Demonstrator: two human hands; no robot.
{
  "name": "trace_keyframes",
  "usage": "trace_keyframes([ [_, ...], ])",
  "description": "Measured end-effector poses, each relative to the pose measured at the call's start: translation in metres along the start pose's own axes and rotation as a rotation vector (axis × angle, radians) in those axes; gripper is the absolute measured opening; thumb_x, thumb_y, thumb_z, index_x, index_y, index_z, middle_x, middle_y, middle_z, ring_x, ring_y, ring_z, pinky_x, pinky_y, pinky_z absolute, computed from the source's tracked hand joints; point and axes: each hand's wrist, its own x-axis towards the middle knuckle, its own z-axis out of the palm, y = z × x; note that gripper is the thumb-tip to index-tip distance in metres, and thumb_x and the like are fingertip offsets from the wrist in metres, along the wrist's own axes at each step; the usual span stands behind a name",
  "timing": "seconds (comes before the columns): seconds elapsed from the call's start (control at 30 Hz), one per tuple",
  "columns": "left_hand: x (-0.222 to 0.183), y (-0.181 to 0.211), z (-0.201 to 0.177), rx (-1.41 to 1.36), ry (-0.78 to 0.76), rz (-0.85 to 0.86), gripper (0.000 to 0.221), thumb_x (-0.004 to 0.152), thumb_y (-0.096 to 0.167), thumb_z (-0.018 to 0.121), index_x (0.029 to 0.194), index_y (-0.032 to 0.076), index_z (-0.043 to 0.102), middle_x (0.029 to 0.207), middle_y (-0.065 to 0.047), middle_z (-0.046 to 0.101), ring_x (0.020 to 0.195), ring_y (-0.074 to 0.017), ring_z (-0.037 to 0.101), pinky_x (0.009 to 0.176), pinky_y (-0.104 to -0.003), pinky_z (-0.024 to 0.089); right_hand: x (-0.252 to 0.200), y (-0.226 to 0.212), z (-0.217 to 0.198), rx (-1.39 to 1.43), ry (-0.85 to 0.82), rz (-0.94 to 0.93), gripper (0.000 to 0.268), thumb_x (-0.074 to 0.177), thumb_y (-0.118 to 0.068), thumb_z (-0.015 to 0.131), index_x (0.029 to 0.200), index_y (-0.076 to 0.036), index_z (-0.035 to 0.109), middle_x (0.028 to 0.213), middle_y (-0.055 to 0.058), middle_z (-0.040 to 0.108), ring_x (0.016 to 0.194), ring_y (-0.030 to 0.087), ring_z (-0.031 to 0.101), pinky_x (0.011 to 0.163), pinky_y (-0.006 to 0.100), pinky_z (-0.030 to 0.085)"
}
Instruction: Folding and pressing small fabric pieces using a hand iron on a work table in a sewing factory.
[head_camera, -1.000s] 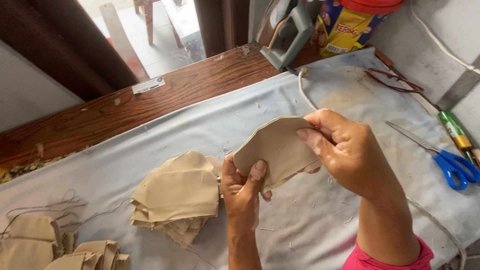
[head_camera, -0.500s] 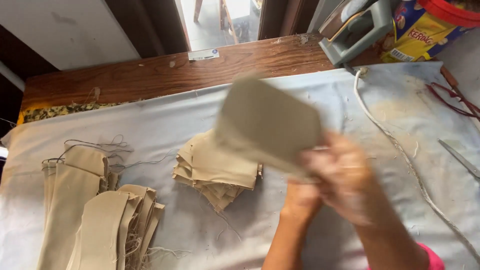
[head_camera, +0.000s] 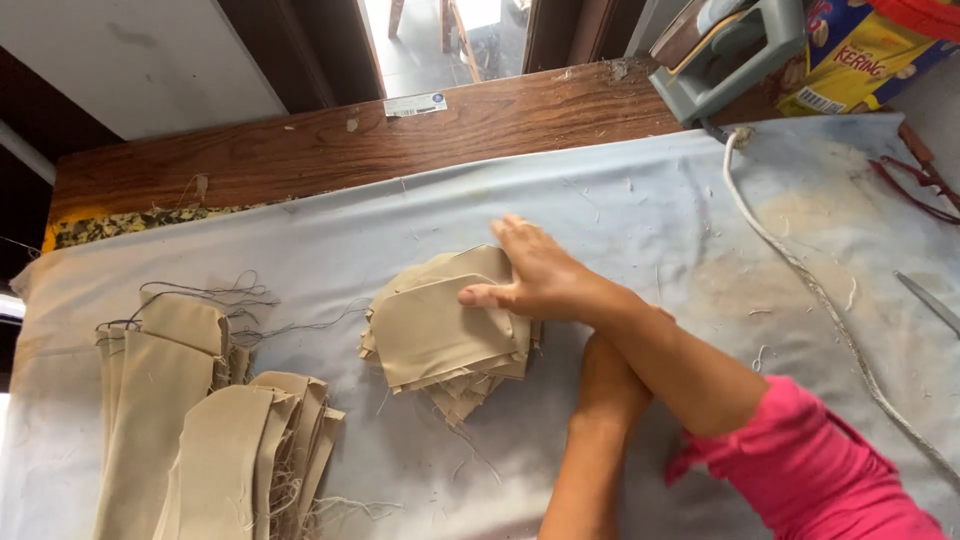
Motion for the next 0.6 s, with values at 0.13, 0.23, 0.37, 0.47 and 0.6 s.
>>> trace_keyframes([
  [0.13,0.007,-0.004,0.014,0.001,0.053,-0.020,0.013,0.084,0.045,0.049,0.092,0.035,0.053,0.089,0.013,0.048,0.077,-0.0080,0.057,0.072,-0.025,0.045,0.010,-0.001,0.016,0.128,-0.229,-0.211,0.081,0.072,-0.043,0.074,0.114,0.018,0.044,0.125,0.044,0.035,0.119,0.060,0.033,0.105,0.058,0.027],
  [0.23,0.011,-0.012,0.025,0.006,0.090,-0.042,0.012,0.084,0.047,0.051,0.092,0.038,0.052,0.089,0.016,0.048,0.074,-0.0063,0.059,0.070,-0.022,0.047,-0.003,-0.015,0.036,0.128,-0.369,-0.063,0.075,0.063,-0.033,0.082,0.115,-0.008,0.034,0.120,0.023,0.044,0.116,0.045,0.046,0.098,0.048,0.041],
  [0.37,0.009,-0.029,0.037,0.018,0.079,-0.041,0.011,0.084,0.049,0.052,0.092,0.042,0.051,0.090,0.019,0.047,0.072,-0.0047,0.061,0.068,-0.020,0.050,-0.001,-0.034,0.040,0.150,-0.362,0.074,0.090,0.063,-0.027,0.083,0.126,-0.015,0.020,0.124,0.025,0.040,0.114,0.047,0.049,0.096,0.051,0.042],
  [0.47,0.012,-0.033,0.036,0.033,0.066,0.071,0.018,0.081,0.052,0.054,0.092,0.038,0.054,0.089,0.012,0.051,0.071,-0.0155,0.064,0.066,-0.030,0.053,-0.009,-0.028,0.041,0.218,-0.429,0.145,0.088,0.065,-0.029,0.076,0.129,-0.017,0.017,0.118,0.032,0.050,0.114,0.048,0.049,0.097,0.053,0.040],
  [0.6,0.011,-0.034,0.040,0.175,0.190,0.143,0.017,0.075,0.048,0.059,0.090,0.042,0.051,0.081,0.015,0.043,0.056,-0.0101,0.059,0.056,-0.022,0.050,-0.029,-0.020,0.029,0.413,-0.311,0.054,0.085,0.066,-0.026,0.073,0.131,-0.018,0.018,0.112,0.034,0.052,0.106,0.049,0.054,0.087,0.051,0.046],
])
